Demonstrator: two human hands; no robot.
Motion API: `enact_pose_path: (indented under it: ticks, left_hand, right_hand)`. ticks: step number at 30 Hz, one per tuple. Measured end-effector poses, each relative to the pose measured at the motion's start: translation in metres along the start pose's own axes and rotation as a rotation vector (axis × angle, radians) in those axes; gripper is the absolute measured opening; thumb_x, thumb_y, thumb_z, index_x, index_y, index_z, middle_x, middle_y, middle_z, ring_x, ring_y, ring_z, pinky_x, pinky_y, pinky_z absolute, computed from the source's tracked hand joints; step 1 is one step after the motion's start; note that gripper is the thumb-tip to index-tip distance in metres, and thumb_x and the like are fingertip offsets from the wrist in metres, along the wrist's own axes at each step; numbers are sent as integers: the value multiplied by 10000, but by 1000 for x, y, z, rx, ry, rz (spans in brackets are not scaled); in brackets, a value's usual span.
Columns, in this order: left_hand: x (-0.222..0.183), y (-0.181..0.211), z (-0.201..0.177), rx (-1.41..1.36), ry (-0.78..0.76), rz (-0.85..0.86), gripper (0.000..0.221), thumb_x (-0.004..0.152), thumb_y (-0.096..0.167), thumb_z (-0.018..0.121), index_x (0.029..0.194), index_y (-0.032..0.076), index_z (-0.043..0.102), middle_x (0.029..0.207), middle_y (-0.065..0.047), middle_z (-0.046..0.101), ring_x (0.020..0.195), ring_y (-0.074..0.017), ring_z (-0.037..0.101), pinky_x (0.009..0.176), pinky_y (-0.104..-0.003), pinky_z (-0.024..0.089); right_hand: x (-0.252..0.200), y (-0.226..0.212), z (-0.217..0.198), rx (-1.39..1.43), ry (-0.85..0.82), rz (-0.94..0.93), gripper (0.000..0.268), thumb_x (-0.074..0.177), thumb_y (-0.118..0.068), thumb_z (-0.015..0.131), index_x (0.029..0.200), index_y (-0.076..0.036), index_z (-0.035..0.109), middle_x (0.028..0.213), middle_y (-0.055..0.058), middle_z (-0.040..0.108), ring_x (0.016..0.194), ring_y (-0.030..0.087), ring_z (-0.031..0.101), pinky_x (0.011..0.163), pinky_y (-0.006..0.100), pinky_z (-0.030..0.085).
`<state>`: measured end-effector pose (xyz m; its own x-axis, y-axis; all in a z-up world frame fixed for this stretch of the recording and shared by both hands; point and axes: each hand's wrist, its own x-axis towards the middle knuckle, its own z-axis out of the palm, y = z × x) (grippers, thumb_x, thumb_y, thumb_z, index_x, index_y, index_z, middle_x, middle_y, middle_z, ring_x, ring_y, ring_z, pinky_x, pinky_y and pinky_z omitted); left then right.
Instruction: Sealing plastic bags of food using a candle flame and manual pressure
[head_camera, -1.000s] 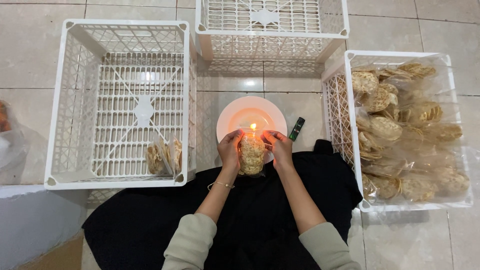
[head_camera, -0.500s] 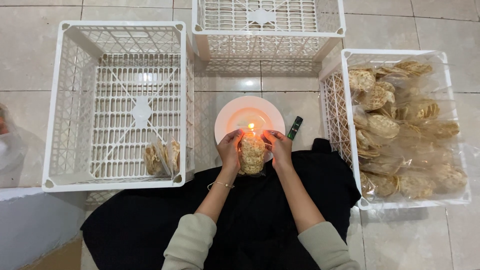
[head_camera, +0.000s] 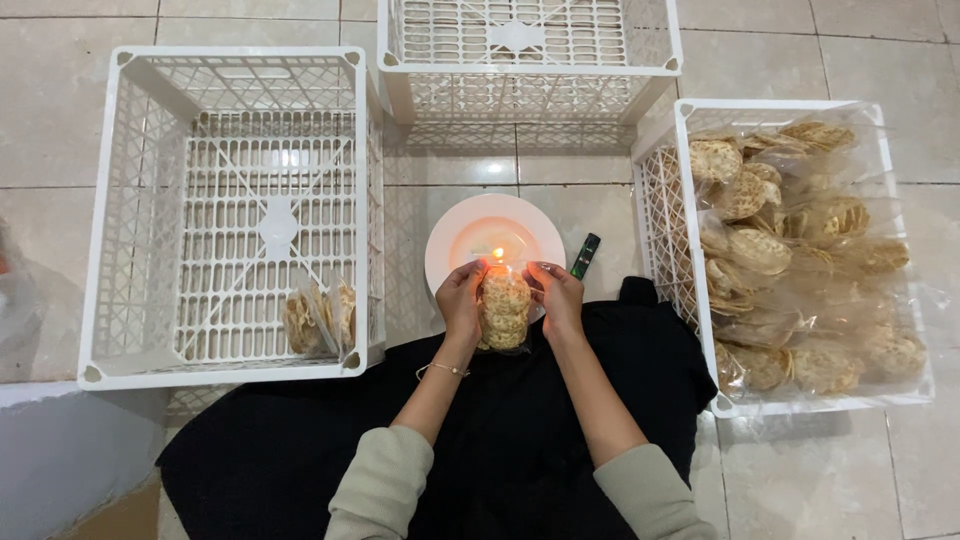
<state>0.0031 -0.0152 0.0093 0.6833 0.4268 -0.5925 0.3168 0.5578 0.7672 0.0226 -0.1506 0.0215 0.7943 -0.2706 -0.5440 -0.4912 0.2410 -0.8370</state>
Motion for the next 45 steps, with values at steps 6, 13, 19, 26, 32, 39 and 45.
enact_pose_path:
  ticks: [6, 13, 19, 26, 32, 39, 45]
  left_hand:
    - [2, -3, -1, -2, -5, -3, 225, 830, 208, 842, 1008, 84, 781, 748, -31, 713, 589, -63, 597, 519, -174, 440]
    - [-2, -4, 2, -22, -7, -9, 208, 841, 188, 842, 999, 68, 782, 747, -44, 716, 589, -65, 588, 542, -184, 451]
    - [-8, 0, 4, -42, -10, -5, 203, 838, 171, 837, 991, 54, 772, 729, -45, 710, 572, -61, 592, 534, -179, 451]
    - [-2, -7, 3, -12, -27, -10, 202, 842, 186, 847, 988, 63, 783, 764, -48, 727, 615, -78, 595, 531, -208, 462]
    - [-4, -18, 6, -24, -21, -13, 205, 812, 187, 844, 976, 86, 774, 736, -31, 725, 583, -72, 627, 483, -169, 453]
    - [-27, -14, 14, -22, -84, 51, 231, 823, 167, 862, 993, 35, 780, 808, -76, 760, 703, -94, 670, 629, -221, 524]
    - [-74, 16, 36, 27, -161, 163, 133, 835, 139, 834, 931, 66, 779, 787, -50, 746, 723, -69, 639, 621, -189, 497]
  right_hand:
    - [3, 2, -1, -12, 9, -2, 200, 852, -157, 801, 990, -26, 740, 814, 110, 749, 744, 161, 736, 632, 232, 532]
    - [7, 5, -4, -15, 31, -1, 200, 855, -166, 798, 995, -35, 741, 809, 117, 748, 741, 167, 735, 640, 246, 538]
    - [4, 4, -5, -1, 47, -9, 209, 843, -166, 808, 986, -30, 741, 801, 122, 743, 736, 174, 732, 652, 265, 550]
    - [9, 8, -8, 39, 63, 33, 187, 846, -170, 807, 970, -46, 742, 786, 127, 744, 735, 179, 738, 633, 246, 558]
    - [5, 9, -13, 37, 82, -3, 164, 836, -164, 813, 920, -44, 738, 758, 128, 734, 716, 172, 723, 624, 247, 552]
    - [-13, -3, -29, 101, 105, -64, 116, 824, -123, 783, 894, -54, 722, 718, 79, 708, 662, 160, 704, 578, 227, 522]
    - [-71, -52, -57, 168, 25, -211, 77, 848, -81, 755, 899, -24, 747, 758, 128, 707, 720, 178, 692, 692, 258, 539]
